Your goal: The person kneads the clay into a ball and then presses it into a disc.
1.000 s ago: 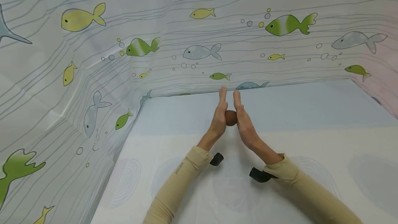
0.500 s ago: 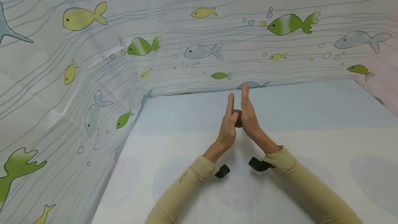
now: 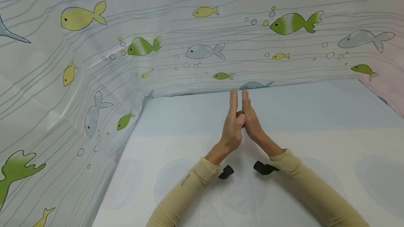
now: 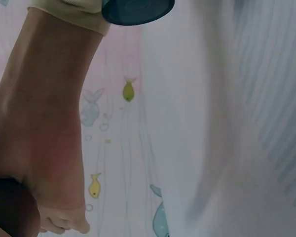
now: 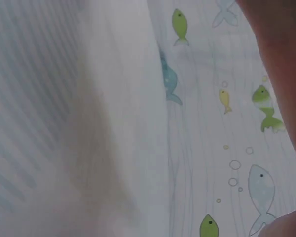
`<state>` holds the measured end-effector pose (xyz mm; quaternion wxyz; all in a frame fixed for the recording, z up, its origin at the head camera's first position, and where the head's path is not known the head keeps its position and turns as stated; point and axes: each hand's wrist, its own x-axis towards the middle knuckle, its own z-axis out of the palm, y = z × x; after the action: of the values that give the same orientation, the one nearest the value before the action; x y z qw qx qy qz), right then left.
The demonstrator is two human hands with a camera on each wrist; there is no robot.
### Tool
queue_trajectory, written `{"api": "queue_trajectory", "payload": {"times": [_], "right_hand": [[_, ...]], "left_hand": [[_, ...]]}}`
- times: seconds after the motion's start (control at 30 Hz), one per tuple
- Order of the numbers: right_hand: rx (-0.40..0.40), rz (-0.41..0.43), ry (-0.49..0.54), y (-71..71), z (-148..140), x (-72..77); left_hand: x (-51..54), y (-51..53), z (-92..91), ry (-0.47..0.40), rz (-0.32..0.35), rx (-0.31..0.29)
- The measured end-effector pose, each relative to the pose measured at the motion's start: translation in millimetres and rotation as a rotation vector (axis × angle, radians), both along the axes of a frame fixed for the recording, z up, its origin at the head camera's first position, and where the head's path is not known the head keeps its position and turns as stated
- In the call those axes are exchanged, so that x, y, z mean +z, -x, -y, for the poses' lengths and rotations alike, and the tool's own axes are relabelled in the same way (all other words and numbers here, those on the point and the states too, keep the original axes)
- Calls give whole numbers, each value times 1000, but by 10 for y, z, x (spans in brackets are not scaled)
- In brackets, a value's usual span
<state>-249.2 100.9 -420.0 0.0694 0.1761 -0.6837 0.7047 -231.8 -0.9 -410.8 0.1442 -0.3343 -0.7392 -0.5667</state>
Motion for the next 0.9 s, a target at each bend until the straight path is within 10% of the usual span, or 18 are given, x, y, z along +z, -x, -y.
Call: {"api": "queue_trajectory", "payload": {"times": [0.57,0.9], "right_hand": [[80,73,-2,-232,99,-95],[105,-48,-73,-371,137,-15]], "left_hand": [[192,248,91,-28,13,53],[42,423,171,-55,97,-6]]}}
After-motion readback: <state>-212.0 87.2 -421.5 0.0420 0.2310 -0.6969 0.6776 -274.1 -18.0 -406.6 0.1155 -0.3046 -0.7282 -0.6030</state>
